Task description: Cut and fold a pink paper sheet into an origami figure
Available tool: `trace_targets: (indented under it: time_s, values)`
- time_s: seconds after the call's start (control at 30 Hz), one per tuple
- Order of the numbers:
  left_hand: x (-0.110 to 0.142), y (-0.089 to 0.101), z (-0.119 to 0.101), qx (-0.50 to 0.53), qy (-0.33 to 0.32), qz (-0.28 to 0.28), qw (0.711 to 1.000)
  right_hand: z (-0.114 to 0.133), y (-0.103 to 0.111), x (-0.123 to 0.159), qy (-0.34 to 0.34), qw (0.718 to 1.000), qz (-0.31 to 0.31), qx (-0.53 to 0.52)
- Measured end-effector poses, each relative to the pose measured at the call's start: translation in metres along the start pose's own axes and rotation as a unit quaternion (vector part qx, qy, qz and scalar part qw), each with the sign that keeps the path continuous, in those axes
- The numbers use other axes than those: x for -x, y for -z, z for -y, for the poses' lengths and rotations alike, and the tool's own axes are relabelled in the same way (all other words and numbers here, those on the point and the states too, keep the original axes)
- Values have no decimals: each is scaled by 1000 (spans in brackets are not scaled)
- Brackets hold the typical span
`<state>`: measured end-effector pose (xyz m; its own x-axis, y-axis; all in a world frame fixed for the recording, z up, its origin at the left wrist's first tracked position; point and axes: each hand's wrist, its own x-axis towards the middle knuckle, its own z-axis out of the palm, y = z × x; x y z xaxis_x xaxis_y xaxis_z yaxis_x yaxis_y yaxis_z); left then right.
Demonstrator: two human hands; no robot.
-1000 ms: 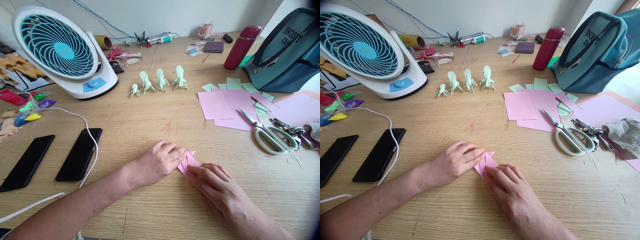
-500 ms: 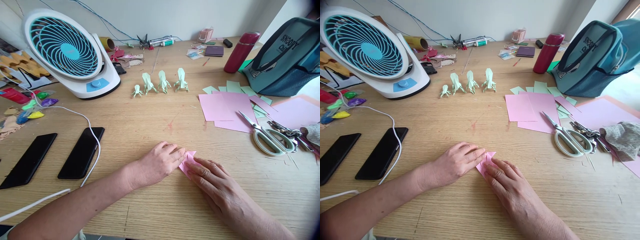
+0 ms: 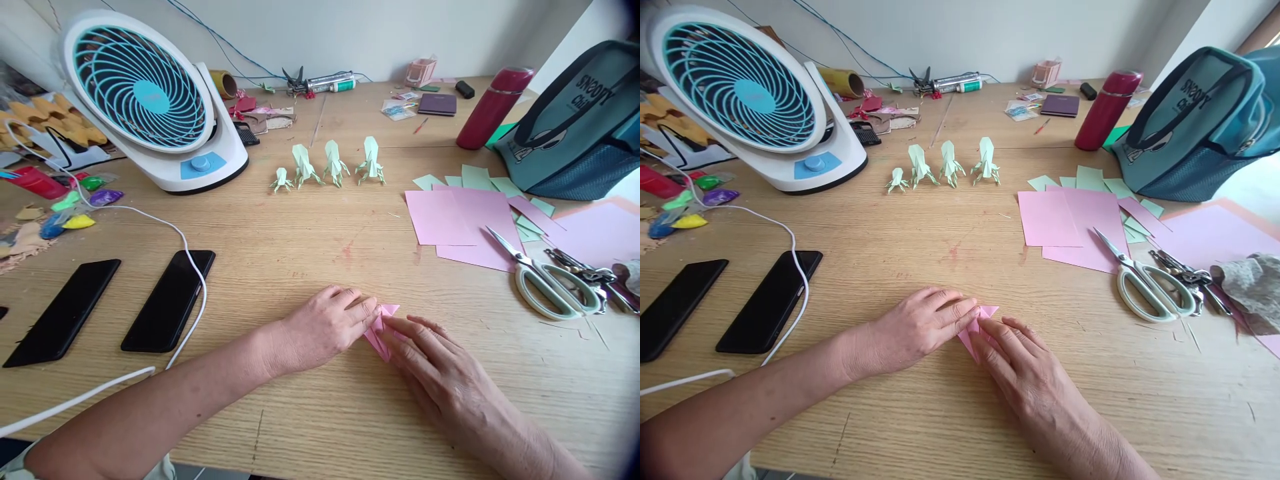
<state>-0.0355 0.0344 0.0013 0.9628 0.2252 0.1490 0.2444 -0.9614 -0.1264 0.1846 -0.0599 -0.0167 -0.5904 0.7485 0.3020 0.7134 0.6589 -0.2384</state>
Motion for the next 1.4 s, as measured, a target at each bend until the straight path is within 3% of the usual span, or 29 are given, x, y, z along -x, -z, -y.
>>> trace_targets:
  time_s: [0.13, 0.43, 0.77, 0.93, 1.4]
  values:
    - [1, -1, 2, 1, -5, -4, 1000, 3, -2, -4, -28, 999, -1, 38]
    - [2, -4, 2, 57, 16, 7, 998, 4, -1, -13, 4, 997, -19, 74]
    - [11, -8, 12, 178, 1, -22, 984, 2, -5, -9, -32, 999, -21, 20]
    - [11, -7, 12, 164, -3, -12, 986, 4, -2, -12, -13, 999, -19, 40]
    - [15, -5, 2, 37, -10, -1, 999, 6, -3, -18, -43, 998, -30, 43]
